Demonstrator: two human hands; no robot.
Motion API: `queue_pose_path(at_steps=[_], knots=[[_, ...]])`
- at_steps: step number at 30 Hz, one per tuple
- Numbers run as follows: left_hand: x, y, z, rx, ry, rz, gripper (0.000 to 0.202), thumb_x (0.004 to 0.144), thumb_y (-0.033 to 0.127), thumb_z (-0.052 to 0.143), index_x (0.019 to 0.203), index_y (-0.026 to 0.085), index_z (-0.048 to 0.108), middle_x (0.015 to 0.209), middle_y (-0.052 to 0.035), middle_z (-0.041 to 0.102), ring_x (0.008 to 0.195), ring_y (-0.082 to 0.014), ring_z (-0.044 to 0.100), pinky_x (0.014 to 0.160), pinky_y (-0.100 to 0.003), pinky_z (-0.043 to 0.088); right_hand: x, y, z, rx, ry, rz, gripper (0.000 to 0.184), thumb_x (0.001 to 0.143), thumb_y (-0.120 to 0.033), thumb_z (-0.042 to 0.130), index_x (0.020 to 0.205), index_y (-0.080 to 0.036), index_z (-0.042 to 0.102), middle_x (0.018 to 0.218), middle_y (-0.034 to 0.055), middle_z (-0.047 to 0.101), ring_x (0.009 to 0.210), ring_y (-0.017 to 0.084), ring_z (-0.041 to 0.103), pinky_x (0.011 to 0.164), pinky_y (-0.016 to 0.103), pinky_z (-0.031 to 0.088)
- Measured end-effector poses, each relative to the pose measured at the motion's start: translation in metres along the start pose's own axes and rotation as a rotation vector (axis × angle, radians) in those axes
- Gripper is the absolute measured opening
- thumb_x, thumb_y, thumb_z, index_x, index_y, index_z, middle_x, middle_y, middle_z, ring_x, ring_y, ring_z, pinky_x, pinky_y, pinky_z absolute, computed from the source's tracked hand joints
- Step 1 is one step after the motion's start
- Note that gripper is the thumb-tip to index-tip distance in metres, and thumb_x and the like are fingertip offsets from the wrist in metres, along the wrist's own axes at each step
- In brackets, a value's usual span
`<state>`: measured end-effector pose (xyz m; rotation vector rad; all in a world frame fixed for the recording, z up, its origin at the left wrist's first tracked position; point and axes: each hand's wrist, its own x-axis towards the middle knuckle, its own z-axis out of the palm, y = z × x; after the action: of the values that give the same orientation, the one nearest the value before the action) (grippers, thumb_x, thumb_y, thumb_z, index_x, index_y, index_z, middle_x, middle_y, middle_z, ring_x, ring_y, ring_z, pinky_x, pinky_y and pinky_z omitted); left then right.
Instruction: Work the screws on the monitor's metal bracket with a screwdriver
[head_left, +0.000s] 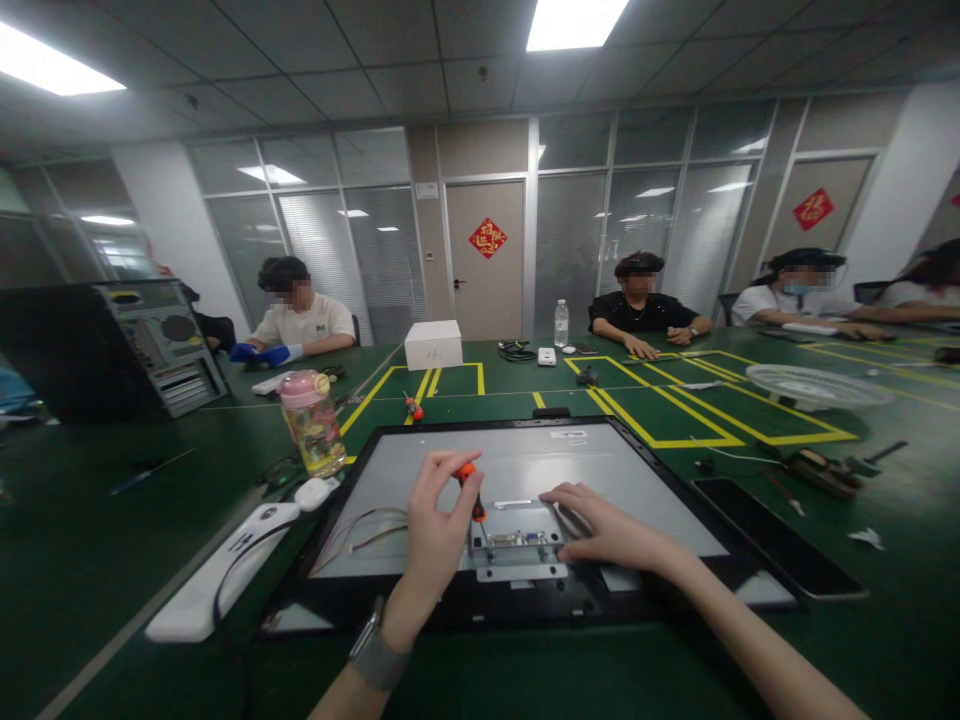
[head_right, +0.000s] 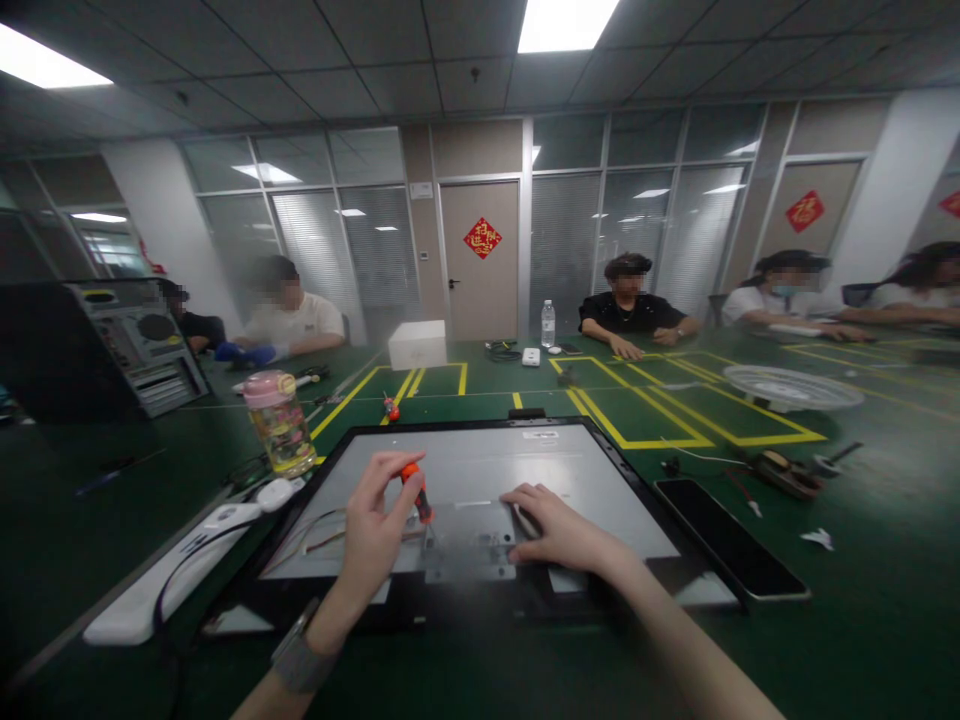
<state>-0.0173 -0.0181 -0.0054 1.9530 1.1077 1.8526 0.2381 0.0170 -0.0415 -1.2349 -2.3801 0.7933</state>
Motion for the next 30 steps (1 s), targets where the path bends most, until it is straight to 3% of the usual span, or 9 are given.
queue_pose_path(at_steps=[5,10,15,20,24,30], knots=[[0.0001,0.0004,-0.0002,-0.026,-0.032,-0.013,0.026,0.094,0.026,0.045,0.108,0.021,0.066,0.102,-0.0062,0.061,0.096,-0.0187,0.058,0.084,-0.031,0.046,0.0001,-0.0027,-0.0009,-0.007,-0.005,0.002,0.069,0.071,-0.037,0.073,0.135,-0.023,0.050,0.134,0.0091,0.050,0.127,0.030,0.041,0.109,0.043,0.030],[-0.0005,0.0002,0.0001,-0.011,0.000,-0.019,0.021,0.090,0.028,0.054,0.104,0.022,0.068,0.091,-0.0036,0.059,0.085,-0.0172,0.058,0.079,-0.029,0.047,0.0008,-0.0020,-0.0008,-0.008,-0.007,0.010,0.070,0.070,-0.038,0.073,0.135,-0.024,0.050,0.134,0.0088,0.050,0.128,0.031,0.039,0.109,0.044,0.029],[-0.0006,-0.0003,0.0001,-0.049,-0.039,-0.021,0.027,0.094,0.024,0.044,0.110,0.022,0.066,0.103,-0.0059,0.061,0.096,-0.0187,0.058,0.084,-0.031,0.046,0.0008,0.0013,0.0003,-0.012,0.001,-0.001,0.069,0.070,-0.037,0.073,0.134,-0.024,0.050,0.134,0.0085,0.050,0.128,0.031,0.040,0.109,0.042,0.029],[-0.0003,-0.0007,0.0001,0.001,-0.002,-0.036,0.021,0.089,0.025,0.054,0.103,0.022,0.069,0.089,-0.0026,0.056,0.081,-0.0156,0.057,0.077,-0.028,0.046,0.0000,-0.0012,-0.0005,-0.006,-0.008,0.011,0.070,0.070,-0.037,0.073,0.135,-0.024,0.049,0.135,0.0087,0.049,0.129,0.031,0.038,0.110,0.042,0.028],[0.0003,-0.0006,-0.0002,-0.013,-0.026,-0.035,0.027,0.093,0.026,0.045,0.109,0.022,0.067,0.098,-0.0052,0.060,0.092,-0.0183,0.058,0.082,-0.030,0.046,0.0002,-0.0032,-0.0011,-0.005,-0.005,0.016,0.069,0.071,-0.035,0.072,0.134,-0.022,0.049,0.134,0.0095,0.049,0.127,0.030,0.040,0.109,0.042,0.030],[0.0002,0.0007,-0.0002,0.030,0.026,-0.034,0.020,0.088,0.028,0.054,0.100,0.021,0.069,0.089,-0.0029,0.055,0.082,-0.0165,0.057,0.077,-0.029,0.047,0.0002,-0.0027,-0.0008,-0.006,0.000,-0.007,0.069,0.071,-0.035,0.073,0.134,-0.024,0.049,0.132,0.0087,0.050,0.125,0.029,0.043,0.108,0.042,0.032]])
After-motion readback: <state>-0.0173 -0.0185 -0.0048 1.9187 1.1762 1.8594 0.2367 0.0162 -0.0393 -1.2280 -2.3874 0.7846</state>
